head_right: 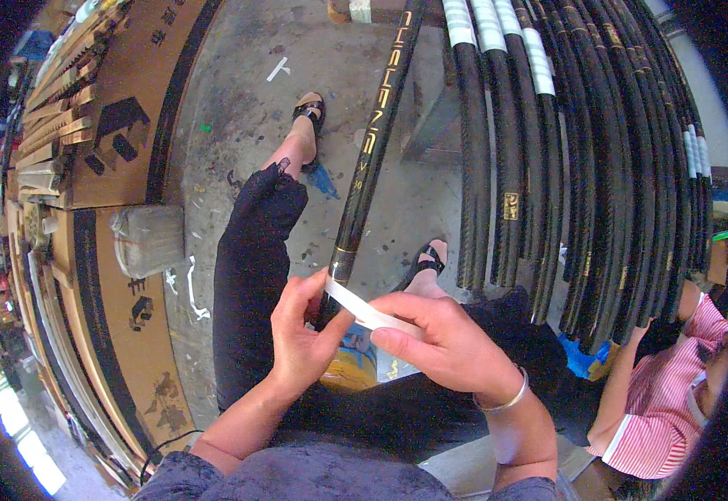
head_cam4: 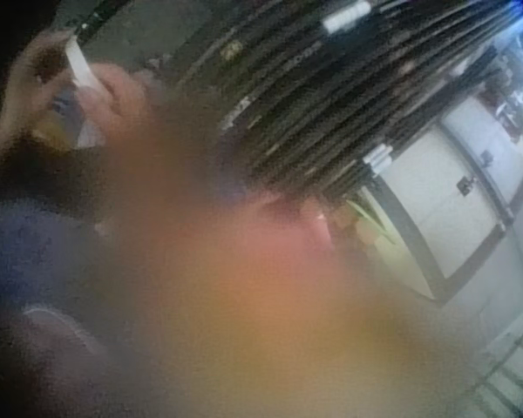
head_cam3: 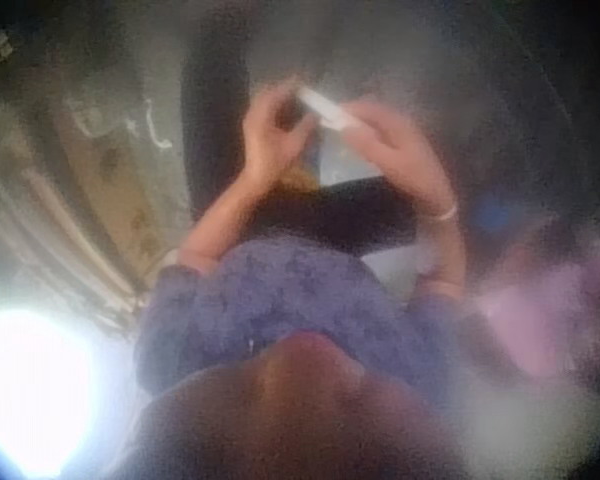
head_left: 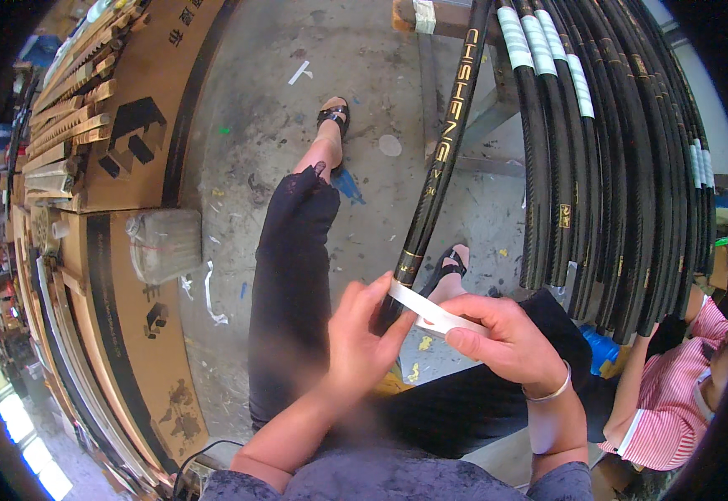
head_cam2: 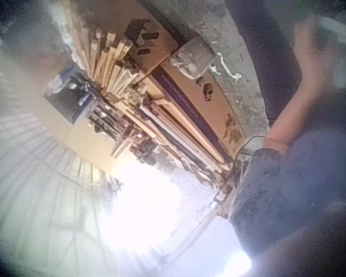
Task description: The person applies white tape to the handles of fishing rods one by one while sitting on the floor.
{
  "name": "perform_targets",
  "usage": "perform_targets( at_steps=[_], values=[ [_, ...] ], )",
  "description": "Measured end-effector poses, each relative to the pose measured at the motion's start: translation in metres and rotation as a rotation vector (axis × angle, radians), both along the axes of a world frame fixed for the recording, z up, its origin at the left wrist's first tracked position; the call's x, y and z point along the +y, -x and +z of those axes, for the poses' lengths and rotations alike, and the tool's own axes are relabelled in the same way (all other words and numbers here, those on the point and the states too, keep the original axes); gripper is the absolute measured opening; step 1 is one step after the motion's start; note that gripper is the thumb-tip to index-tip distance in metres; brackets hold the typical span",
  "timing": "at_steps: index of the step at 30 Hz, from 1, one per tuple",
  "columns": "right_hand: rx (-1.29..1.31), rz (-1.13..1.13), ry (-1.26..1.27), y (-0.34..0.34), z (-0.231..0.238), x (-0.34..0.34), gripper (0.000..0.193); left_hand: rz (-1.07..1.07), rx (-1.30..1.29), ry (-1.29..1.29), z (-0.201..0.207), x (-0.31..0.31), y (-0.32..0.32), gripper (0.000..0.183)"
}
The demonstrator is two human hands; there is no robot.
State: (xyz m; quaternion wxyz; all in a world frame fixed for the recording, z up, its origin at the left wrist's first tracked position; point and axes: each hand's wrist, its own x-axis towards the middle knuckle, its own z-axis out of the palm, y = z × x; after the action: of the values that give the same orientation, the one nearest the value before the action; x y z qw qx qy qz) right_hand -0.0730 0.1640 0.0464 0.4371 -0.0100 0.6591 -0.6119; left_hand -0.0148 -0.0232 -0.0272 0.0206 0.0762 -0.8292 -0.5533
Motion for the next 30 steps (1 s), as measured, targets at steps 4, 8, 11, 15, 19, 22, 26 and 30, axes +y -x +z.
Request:
perform_targets(
  at_steps=[4, 8, 11, 15, 19, 22, 26, 30],
  values=[
    [0.024, 0.013, -0.007, -0.001, -0.005, 0.003, 0.028, -0.022, -0.056, -0.019, 0.004, -0.001, 0.001, 0.052],
    [0.057, 0.022, -0.025, -0.001, -0.008, 0.004, 0.027, 0.058, -0.204, -0.119, -0.001, -0.001, -0.004, 0.043],
    [0.064, 0.013, -0.012, -0.001, -0.009, 0.004, 0.027, 0.053, -0.225, -0.143, -0.001, -0.003, -0.004, 0.036],
    [0.072, 0.014, -0.012, -0.001, -0.012, 0.005, 0.027, 0.024, -0.221, -0.187, 0.001, -0.005, -0.003, 0.035],
    [0.099, 0.022, -0.024, -0.001, -0.015, 0.005, 0.028, 0.016, -0.237, -0.259, 0.0, -0.005, -0.003, 0.031],
    [0.124, 0.015, -0.022, -0.002, -0.017, 0.005, 0.028, 0.019, -0.275, -0.36, -0.004, -0.005, -0.006, 0.027],
    [0.116, 0.023, -0.03, -0.001, -0.016, 0.005, 0.027, 0.0, -0.284, -0.398, -0.004, -0.008, -0.007, 0.024],
    [0.109, 0.038, -0.026, 0.001, -0.016, 0.005, 0.028, 0.015, -0.33, -0.446, -0.004, -0.008, -0.007, 0.023]
  ],
)
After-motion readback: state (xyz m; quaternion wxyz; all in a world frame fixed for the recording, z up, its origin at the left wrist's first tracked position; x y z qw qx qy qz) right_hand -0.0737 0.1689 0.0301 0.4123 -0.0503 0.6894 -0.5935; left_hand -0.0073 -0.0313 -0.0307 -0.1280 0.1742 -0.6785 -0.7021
